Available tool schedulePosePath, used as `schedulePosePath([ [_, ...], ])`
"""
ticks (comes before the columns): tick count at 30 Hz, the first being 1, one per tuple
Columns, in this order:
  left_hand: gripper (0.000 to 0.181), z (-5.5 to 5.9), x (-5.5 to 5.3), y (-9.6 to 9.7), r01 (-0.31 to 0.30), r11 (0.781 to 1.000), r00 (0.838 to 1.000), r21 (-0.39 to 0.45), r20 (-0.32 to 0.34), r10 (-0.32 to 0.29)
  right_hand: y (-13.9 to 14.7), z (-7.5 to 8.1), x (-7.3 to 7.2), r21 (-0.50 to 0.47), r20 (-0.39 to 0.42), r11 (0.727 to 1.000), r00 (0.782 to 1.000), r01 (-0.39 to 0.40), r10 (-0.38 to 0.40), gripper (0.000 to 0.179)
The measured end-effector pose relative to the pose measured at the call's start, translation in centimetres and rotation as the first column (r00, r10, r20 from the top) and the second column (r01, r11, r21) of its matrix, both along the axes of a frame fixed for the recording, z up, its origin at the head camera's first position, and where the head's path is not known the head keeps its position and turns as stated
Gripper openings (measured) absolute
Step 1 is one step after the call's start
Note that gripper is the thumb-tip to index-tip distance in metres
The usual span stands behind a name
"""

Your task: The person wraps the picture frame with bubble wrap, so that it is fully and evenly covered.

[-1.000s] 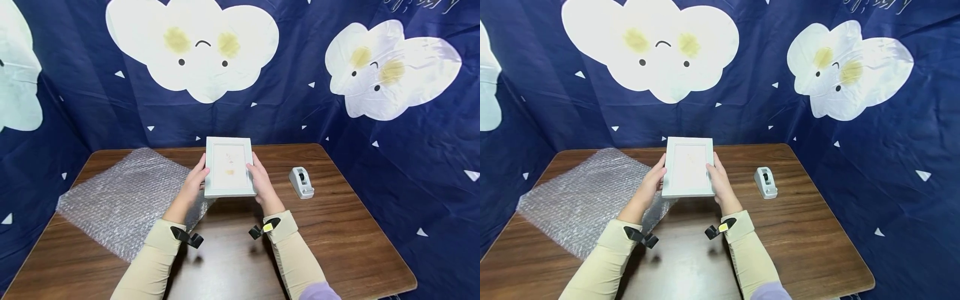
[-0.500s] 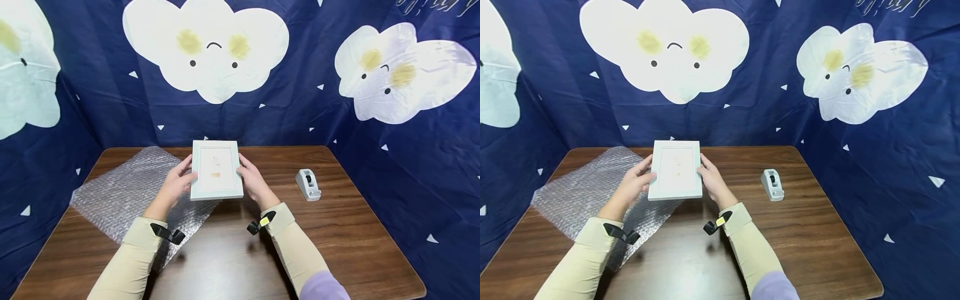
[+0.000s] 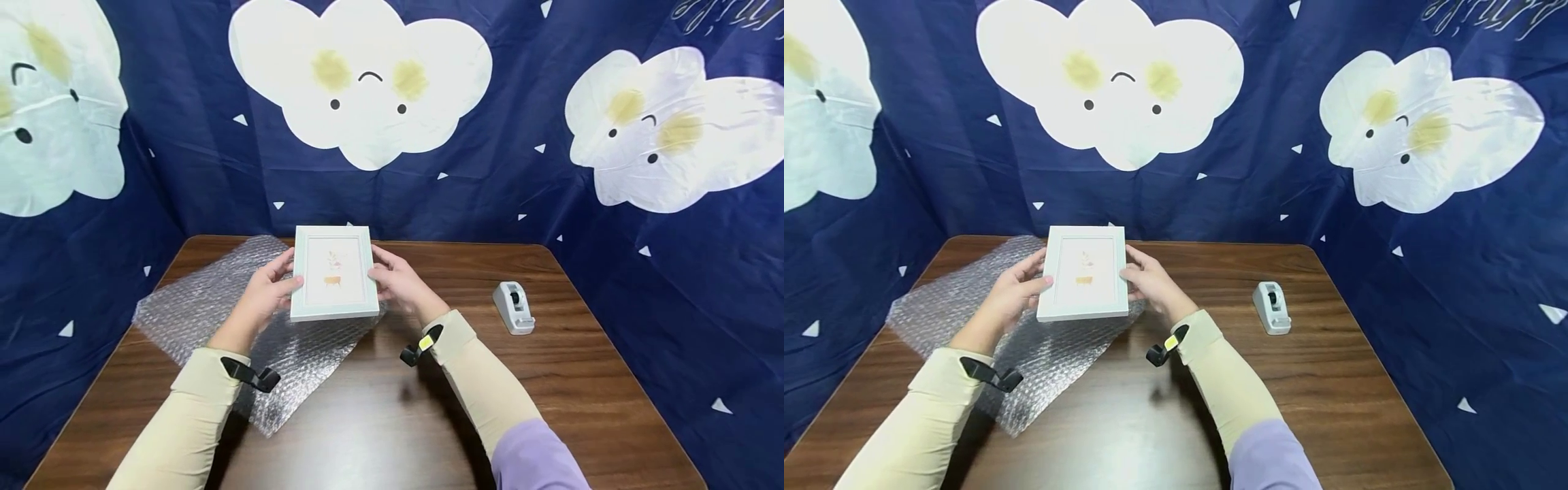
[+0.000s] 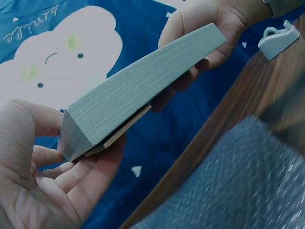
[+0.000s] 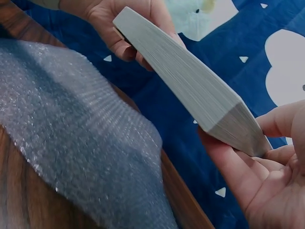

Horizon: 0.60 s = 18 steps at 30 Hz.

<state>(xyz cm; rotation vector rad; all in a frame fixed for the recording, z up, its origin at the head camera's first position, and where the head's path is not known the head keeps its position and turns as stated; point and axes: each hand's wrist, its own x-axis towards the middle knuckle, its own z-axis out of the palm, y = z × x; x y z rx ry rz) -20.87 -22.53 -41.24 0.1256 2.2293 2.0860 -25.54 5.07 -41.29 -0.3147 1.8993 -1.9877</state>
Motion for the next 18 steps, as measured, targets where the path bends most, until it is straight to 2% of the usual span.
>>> schedulePosePath([
  [8, 0.073, 0.2, -0.1, -3.1, -0.009, 0.999, 1.0, -0.039, 0.016, 0.01, -2.8, 0.6, -0.6, 0.048, -0.015, 0.997, 0.998, -0.061, 0.062, 0.069],
  [18, 0.072, -0.4, 0.6, -7.6, -0.059, 0.988, 0.996, -0.14, 0.063, 0.068, -7.6, -0.7, -0.6, 0.031, 0.041, 0.996, 0.996, -0.085, 0.083, 0.07],
])
